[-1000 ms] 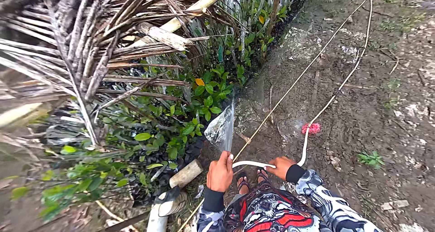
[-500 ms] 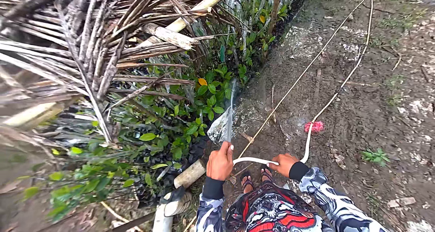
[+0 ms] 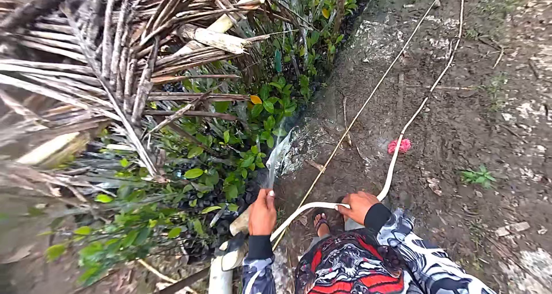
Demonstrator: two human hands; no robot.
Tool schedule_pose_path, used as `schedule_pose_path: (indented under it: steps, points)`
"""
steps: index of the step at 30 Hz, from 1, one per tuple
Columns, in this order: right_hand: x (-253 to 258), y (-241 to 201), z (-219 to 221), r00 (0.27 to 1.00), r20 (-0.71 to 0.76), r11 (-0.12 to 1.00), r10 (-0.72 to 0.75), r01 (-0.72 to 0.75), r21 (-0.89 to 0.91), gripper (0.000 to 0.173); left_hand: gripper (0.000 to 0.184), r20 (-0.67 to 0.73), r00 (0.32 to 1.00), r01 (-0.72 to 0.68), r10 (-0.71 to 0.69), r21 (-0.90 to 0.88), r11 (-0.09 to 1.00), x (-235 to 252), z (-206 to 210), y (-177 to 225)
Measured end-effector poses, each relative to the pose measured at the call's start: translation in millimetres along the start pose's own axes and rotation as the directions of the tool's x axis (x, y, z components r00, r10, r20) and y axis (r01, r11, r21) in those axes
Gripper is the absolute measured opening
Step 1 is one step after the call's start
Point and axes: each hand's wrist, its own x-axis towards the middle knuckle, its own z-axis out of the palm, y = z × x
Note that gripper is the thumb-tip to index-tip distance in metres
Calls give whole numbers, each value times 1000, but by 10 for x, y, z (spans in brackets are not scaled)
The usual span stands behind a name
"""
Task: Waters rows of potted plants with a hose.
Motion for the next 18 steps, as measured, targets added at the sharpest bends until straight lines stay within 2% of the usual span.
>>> schedule_pose_path:
  steps: [3, 7, 11, 13, 15, 18]
  points:
    - [-87, -51, 88, 1000, -17, 1000, -21, 21, -12, 65, 34, -74, 997, -8, 4, -53, 999, -172, -41, -80]
    - [-173, -65, 113, 998, -5, 998, -57, 57, -39, 65, 33, -12, 999, 45, -45, -45, 998, -397, -29, -112]
    - [-264, 26, 167, 996, 4, 995, -86, 86, -43, 66, 36, -241, 969, 41, -56, -66, 997, -727, -48, -36]
    - [-303, 95, 197, 995, 13, 994, -103, 103, -40, 65, 37, -260, 964, 47, -64, -71, 996, -915, -2, -25]
    - [-362, 199, 264, 992, 18, 991, -124, 124, -52, 64, 37, -210, 974, 68, -82, -74, 995, -1131, 53, -44]
    - [-487, 394, 447, 989, 29, 988, -146, 147, -37, 64, 41, -304, 950, 45, -71, -93, 995, -1481, 97, -39]
